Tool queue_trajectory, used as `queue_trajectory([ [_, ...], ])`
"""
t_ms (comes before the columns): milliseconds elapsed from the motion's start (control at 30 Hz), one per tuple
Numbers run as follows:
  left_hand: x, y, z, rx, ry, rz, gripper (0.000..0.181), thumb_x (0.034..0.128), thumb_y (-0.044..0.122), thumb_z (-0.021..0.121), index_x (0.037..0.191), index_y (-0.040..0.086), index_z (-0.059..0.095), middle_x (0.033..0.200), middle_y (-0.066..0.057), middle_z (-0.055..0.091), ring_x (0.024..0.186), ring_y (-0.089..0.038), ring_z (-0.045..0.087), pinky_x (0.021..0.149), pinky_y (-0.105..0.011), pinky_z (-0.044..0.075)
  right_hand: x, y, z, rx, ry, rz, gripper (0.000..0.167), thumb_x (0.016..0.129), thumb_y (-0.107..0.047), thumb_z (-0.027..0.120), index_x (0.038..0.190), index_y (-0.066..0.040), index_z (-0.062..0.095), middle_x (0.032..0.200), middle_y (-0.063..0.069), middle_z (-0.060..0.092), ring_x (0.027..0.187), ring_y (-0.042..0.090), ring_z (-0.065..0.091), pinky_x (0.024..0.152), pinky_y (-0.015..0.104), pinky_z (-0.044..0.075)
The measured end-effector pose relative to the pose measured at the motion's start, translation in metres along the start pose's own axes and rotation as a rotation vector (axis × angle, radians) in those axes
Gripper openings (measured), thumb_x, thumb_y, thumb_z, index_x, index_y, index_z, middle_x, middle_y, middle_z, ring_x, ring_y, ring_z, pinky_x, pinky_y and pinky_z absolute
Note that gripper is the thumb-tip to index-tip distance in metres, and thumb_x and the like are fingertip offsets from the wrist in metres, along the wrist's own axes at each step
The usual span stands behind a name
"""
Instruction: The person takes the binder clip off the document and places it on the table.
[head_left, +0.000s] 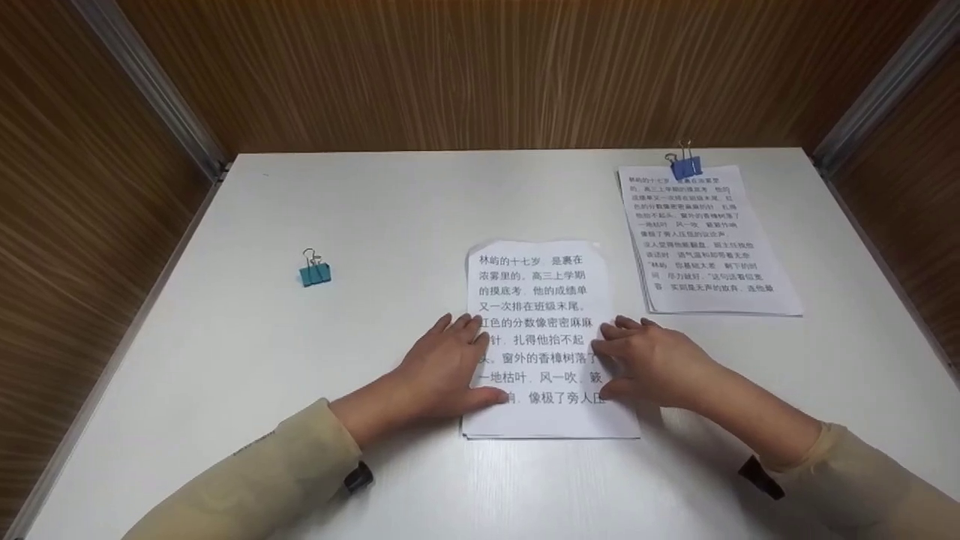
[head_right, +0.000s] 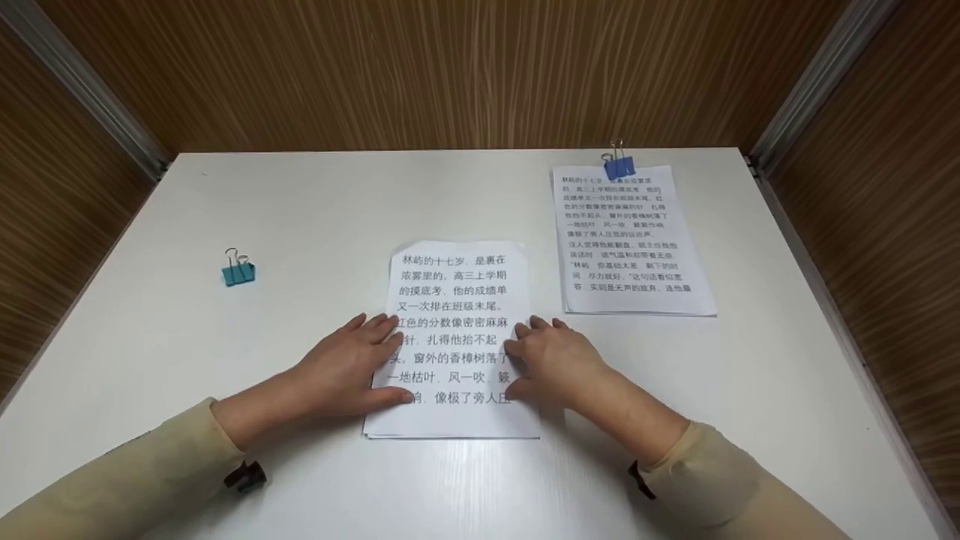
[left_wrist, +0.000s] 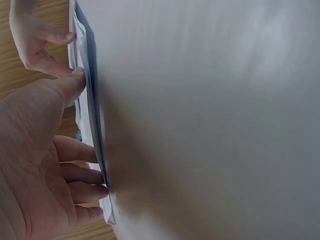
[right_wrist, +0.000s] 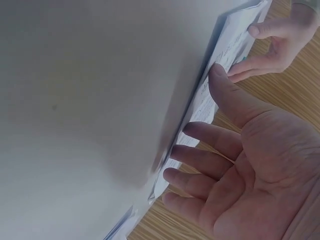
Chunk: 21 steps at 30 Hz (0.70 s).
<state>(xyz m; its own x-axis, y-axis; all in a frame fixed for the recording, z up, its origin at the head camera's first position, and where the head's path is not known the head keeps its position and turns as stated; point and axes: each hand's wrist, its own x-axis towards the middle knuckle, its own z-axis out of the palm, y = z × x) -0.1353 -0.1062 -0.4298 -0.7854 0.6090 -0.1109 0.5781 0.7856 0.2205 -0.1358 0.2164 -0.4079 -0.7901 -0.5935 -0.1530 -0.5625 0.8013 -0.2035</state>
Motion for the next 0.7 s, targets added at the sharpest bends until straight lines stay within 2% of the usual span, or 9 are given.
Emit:
queue_trajectory([
  [433, -0.003, -0.03, -0.003, 0.001, 0.019, -0.039, 0.092, 0.0956, 0.067, 0.065, 0.147, -0.009, 0.056, 0.158, -0.028, 0.047, 0.15, -0.042, 0.042, 0.127, -0.054, 0.028, 0.033, -0.005, 0.0, 0.067, -0.043, 0.047, 0.07, 0.085, -0.039, 0.089, 0.143, -0.004, 0.067, 0.154, 0.023, 0.053, 0.148, 0.047, 0.043, 0.123, 0.064, 0.03],
  [700, -0.011, -0.053, -0.007, -0.006, 0.018, -0.089, 0.092, 0.0949, 0.065, 0.066, 0.148, -0.008, 0.055, 0.16, -0.028, 0.046, 0.151, -0.042, 0.04, 0.128, -0.053, 0.026, 0.063, -0.015, -0.002, 0.08, -0.056, 0.058, 0.073, 0.087, -0.041, 0.087, 0.147, -0.007, 0.064, 0.158, 0.02, 0.049, 0.149, 0.046, 0.041, 0.124, 0.062, 0.029],
])
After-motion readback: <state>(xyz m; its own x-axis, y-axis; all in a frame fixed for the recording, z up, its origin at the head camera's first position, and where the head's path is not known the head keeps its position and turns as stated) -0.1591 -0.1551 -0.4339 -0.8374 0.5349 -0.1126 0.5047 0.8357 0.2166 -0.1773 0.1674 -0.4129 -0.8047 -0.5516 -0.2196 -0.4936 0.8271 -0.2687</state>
